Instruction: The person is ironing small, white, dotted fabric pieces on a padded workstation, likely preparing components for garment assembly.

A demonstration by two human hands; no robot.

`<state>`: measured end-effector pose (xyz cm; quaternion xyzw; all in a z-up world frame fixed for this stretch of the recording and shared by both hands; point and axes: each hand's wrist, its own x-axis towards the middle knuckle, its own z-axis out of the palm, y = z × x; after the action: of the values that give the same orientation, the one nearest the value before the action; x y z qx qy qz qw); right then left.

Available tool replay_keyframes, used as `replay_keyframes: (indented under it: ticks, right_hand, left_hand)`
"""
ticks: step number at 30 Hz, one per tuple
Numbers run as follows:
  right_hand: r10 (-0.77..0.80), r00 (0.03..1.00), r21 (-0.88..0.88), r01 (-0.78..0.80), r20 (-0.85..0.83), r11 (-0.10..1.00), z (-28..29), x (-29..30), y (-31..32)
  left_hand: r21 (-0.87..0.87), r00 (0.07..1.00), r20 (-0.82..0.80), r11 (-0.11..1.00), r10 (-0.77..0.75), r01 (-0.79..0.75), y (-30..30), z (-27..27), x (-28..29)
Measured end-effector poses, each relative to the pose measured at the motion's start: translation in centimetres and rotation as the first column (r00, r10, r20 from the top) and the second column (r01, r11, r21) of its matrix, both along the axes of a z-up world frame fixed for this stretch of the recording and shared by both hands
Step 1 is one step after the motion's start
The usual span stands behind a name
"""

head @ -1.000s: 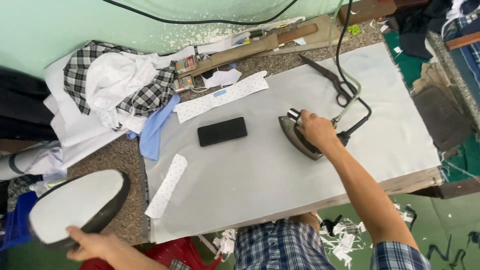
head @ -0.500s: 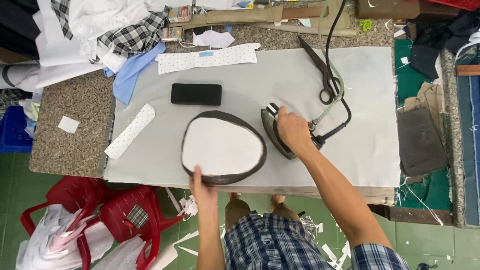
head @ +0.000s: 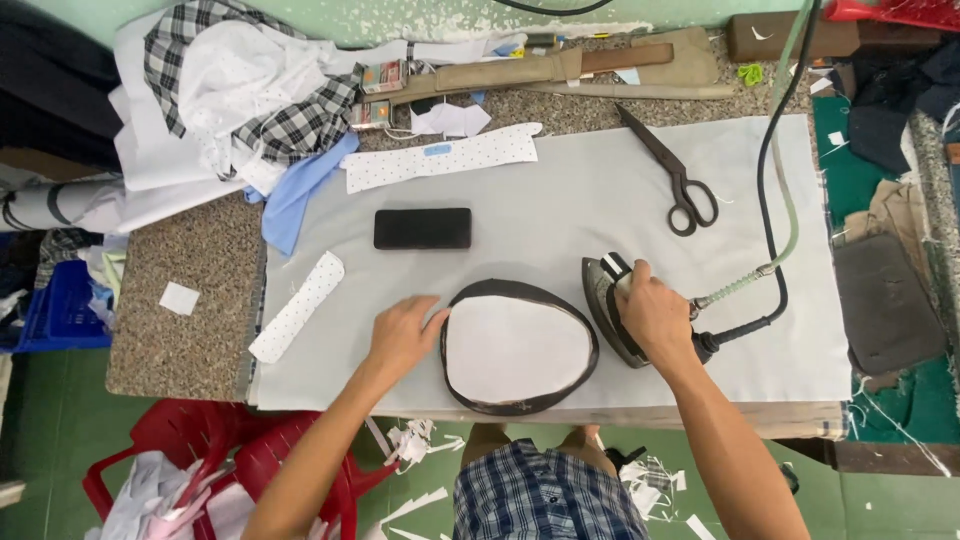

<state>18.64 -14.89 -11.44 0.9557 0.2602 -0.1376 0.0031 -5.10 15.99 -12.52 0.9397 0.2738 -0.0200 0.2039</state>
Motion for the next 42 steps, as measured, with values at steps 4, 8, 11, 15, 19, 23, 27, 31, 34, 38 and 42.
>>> replay_keyframes:
  ticks: [4, 8, 11, 15, 19, 23, 27, 31, 34, 38, 42]
  right_hand:
    - [-0.106, 0.994, 0.062, 0.106, -0.002, 0.992, -1.0, 2.1, 3.1]
    - [-0.177, 0.984, 0.041, 0.177, 0.000, 0.983, -0.1, 2.9, 4.9]
    - [-0.184, 0.983, 0.023, 0.184, 0.020, 0.983, -0.2, 3.0, 5.2]
    - [-0.176, 0.984, 0.043, 0.175, 0.020, 0.984, -0.7, 3.4, 5.2]
    - [-0.125, 0.988, 0.072, 0.118, 0.090, 0.990, -1.5, 3.9, 5.3]
    - [-0.028, 0.989, 0.098, 0.014, 0.143, 0.995, -1.4, 4.2, 5.0]
    - [0.102, 0.903, 0.161, -0.183, 0.417, 0.970, -4.5, 2.9, 3.7]
    - [0.295, 0.848, 0.650, -0.527, 0.439, 0.547, -6.4, -4.8, -0.2]
    - [0.155, 0.913, 0.624, 0.128, -0.379, 0.771, -4.8, -7.3, -1.9]
    - [-0.212, 0.552, 0.193, 0.585, -0.806, 0.788, -2.2, -9.5, -1.1]
    - [-0.042, 0.428, 0.380, 0.839, -0.903, 0.390, -4.0, -14.9, 0.4]
  left_hand:
    - [0.345, 0.880, 0.060, 0.837, -0.470, 0.424, 4.6, -4.9, 13.5]
    - [0.430, 0.897, -0.047, 0.801, -0.440, 0.416, 4.0, -6.9, 24.2]
    - [0.326, 0.943, -0.161, 0.886, -0.291, 0.329, 3.8, -7.4, 27.8]
    - [0.262, 0.959, -0.106, 0.923, -0.263, 0.282, 5.4, -7.7, 28.8]
    - [-0.070, 0.675, 0.737, 0.997, 0.037, 0.022, 8.1, -0.5, 24.0]
    - [-0.690, -0.204, 0.723, 0.669, 0.660, -0.277, 14.1, 8.2, 11.1]
    - [-0.655, -0.305, 0.755, 0.658, 0.580, -0.370, 6.8, 21.5, -5.4]
    - [-0.612, -0.252, 0.791, 0.715, 0.558, -0.337, 2.8, 20.4, -18.6]
    - [-0.285, 0.245, 0.858, 0.815, 0.451, -0.504, 0.6, 19.4, -22.0]
    - [0.165, 0.711, 0.697, 0.943, 0.097, -0.291, 0.3, 17.6, -21.4]
    - [0.317, 0.827, 0.558, 0.939, -0.072, -0.132, 2.3, 18.0, -17.5]
